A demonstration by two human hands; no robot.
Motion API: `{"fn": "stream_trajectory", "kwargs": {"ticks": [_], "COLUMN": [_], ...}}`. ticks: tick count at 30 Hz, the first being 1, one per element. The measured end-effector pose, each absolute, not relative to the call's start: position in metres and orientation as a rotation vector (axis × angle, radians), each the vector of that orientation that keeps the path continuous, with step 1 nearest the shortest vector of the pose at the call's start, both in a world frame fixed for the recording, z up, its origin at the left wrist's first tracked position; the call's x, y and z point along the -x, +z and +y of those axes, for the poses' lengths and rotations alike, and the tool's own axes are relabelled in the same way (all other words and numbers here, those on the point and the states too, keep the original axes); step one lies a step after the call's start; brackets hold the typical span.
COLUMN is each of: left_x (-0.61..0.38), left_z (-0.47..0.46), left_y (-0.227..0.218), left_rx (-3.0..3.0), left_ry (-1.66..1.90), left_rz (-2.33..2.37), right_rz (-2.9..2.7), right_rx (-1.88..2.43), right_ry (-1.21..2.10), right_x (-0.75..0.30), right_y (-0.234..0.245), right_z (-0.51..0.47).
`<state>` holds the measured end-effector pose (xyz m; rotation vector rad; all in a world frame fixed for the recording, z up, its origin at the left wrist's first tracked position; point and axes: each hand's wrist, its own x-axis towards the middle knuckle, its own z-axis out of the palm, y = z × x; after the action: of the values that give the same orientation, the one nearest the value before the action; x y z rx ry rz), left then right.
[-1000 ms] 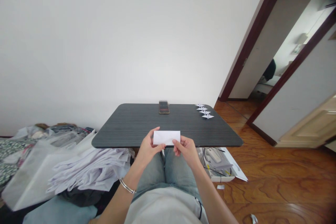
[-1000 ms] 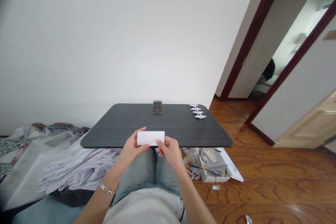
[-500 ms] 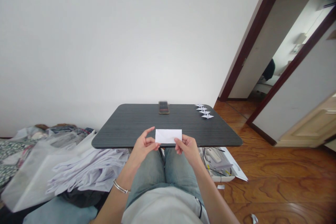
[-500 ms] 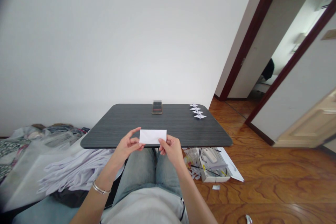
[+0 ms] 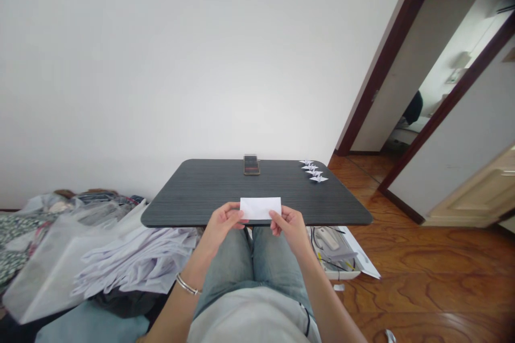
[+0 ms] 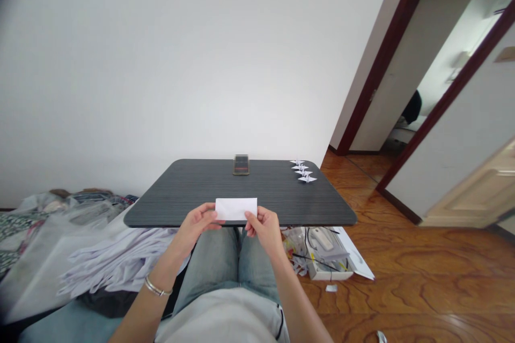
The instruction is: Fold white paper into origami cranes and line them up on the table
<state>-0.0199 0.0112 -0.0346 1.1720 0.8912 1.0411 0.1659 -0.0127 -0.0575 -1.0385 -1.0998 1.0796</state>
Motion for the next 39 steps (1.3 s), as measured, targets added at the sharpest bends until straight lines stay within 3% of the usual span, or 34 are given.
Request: {"fn": "stream_trajectory", "kwargs": {"ticks": [14, 39], "left_x": [0.002, 0.01], "left_z": [0.005, 0.007], "left_y": [-0.035, -0.031], "left_rx": [-1.498, -1.417], "left_ry": [1.073, 1.115], "left_rz": [0.903, 0.925], "right_rz": [-1.2, -1.193], "right_rx": [1.04, 1.011], "right_ry": [1.143, 1.194], "right_x": [-0.154, -0.179], "right_y": [-0.063, -0.058], "right_z": [-0.016, -0.017]}}
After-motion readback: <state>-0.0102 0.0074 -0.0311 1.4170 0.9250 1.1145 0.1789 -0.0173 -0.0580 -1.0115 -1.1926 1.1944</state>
